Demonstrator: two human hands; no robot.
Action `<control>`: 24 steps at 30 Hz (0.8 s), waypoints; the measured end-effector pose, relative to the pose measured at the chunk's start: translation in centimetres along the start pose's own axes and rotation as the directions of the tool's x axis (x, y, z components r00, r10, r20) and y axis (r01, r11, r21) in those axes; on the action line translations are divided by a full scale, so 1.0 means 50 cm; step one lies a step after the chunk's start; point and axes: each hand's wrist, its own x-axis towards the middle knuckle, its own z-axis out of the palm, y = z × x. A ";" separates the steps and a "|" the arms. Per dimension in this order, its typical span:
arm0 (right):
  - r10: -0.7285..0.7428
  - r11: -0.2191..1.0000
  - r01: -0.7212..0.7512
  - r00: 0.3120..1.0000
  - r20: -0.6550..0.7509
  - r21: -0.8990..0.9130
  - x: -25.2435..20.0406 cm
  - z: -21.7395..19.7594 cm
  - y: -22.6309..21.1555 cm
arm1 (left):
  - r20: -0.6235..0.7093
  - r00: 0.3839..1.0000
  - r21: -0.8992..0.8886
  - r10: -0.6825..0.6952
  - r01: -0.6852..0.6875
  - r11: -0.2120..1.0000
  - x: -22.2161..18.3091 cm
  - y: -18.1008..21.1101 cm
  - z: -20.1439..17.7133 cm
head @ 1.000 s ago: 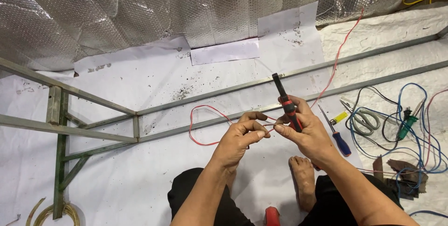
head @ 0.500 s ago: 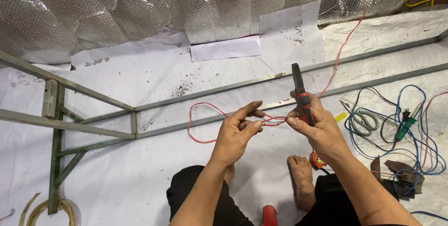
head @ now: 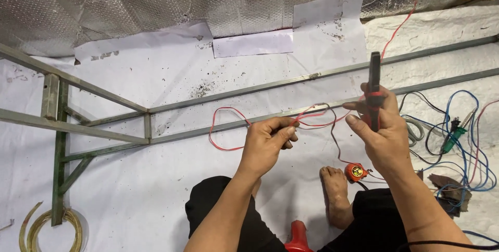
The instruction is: Stripping insulation from electrical wires using pliers and twisting the ends together to form a connection.
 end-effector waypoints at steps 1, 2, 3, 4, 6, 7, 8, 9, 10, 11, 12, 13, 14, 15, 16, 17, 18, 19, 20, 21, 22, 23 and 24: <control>-0.044 0.996 0.042 0.999 -0.032 -0.084 -0.005 0.004 -0.007 | -0.024 0.998 -0.070 0.064 -0.066 0.995 0.008 -0.012 -0.002; -0.092 0.982 0.080 0.994 -0.061 -0.168 -0.010 0.008 -0.013 | -0.051 0.991 -0.137 0.128 -0.133 0.982 0.017 -0.025 -0.003; -0.092 0.983 0.081 0.994 -0.059 -0.168 -0.010 0.016 -0.002 | -0.053 0.990 -0.137 0.127 -0.134 0.982 0.020 -0.029 -0.003; -0.072 0.997 0.071 0.997 -0.041 -0.041 -0.011 0.023 0.009 | -0.057 0.984 -0.186 0.171 -0.179 0.966 0.024 -0.033 -0.001; -0.052 0.995 0.053 0.998 -0.022 0.085 -0.016 0.040 0.018 | -0.061 0.975 -0.235 0.212 -0.220 0.947 0.030 -0.048 0.008; -0.072 0.993 0.069 0.997 0.026 0.092 -0.020 0.051 0.016 | -0.019 0.982 -0.279 0.187 -0.185 0.942 0.032 -0.059 0.015; -0.093 0.991 0.085 0.993 0.076 0.100 -0.023 0.063 0.013 | 0.023 0.986 -0.321 0.164 -0.148 0.935 0.035 -0.069 0.022; -0.090 0.992 0.083 0.993 0.074 0.100 -0.024 0.065 0.019 | 0.025 0.986 -0.321 0.162 -0.145 0.936 0.032 -0.072 0.029; -0.068 0.995 0.061 0.994 0.085 0.079 -0.024 0.068 0.024 | 0.087 0.983 -0.279 0.163 -0.133 0.951 0.029 -0.076 0.036; -0.045 0.998 0.040 0.994 0.095 0.057 -0.023 0.071 0.029 | 0.148 0.976 -0.236 0.161 -0.123 0.964 0.026 -0.079 0.042; -0.044 0.998 0.039 0.994 0.095 0.056 -0.024 0.069 0.029 | 0.148 0.976 -0.237 0.160 -0.122 0.964 0.026 -0.079 0.044; -0.008 0.997 0.001 0.997 0.079 0.083 -0.025 0.069 0.029 | 0.179 0.972 -0.215 0.151 -0.111 0.970 0.026 -0.078 0.045; 0.029 0.993 -0.036 0.997 0.066 0.109 -0.027 0.068 0.030 | 0.209 0.968 -0.193 0.142 -0.101 0.976 0.025 -0.079 0.046; 0.030 0.993 -0.037 0.997 0.067 0.108 -0.029 0.069 0.038 | 0.208 0.968 -0.194 0.141 -0.100 0.976 0.017 -0.071 0.046; 0.110 0.976 -0.117 0.993 0.048 0.182 -0.030 0.071 0.046 | 0.252 0.953 -0.107 0.169 -0.146 0.984 0.010 -0.062 0.046; 0.190 0.947 -0.192 0.981 0.034 0.256 -0.031 0.072 0.054 | 0.298 0.935 -0.020 0.191 -0.194 0.981 0.003 -0.053 0.045; 0.191 0.947 -0.194 0.981 0.034 0.256 -0.028 0.066 0.046 | 0.299 0.935 -0.020 0.190 -0.192 0.981 -0.006 -0.034 0.049; 0.215 0.937 -0.203 0.977 -0.011 0.283 -0.024 0.061 0.037 | 0.342 0.925 0.079 0.165 -0.204 0.976 -0.016 -0.014 0.052; 0.240 0.927 -0.213 0.969 -0.052 0.309 -0.020 0.057 0.029 | 0.381 0.915 0.177 0.136 -0.216 0.960 -0.026 0.005 0.054; 0.243 0.926 -0.216 0.969 -0.049 0.309 -0.015 0.050 0.039 | 0.379 0.916 0.177 0.133 -0.213 0.961 -0.027 0.008 0.053; 0.218 0.930 -0.181 0.972 -0.083 0.318 -0.008 0.043 0.047 | 0.372 0.919 0.211 0.129 -0.220 0.953 -0.026 0.012 0.052; 0.193 0.934 -0.146 0.974 -0.117 0.327 -0.002 0.036 0.056 | 0.366 0.922 0.244 0.126 -0.226 0.943 -0.026 0.016 0.051; 0.194 0.934 -0.147 0.974 -0.117 0.325 -0.003 0.031 0.069 | 0.366 0.922 0.243 0.125 -0.225 0.944 -0.024 0.007 0.052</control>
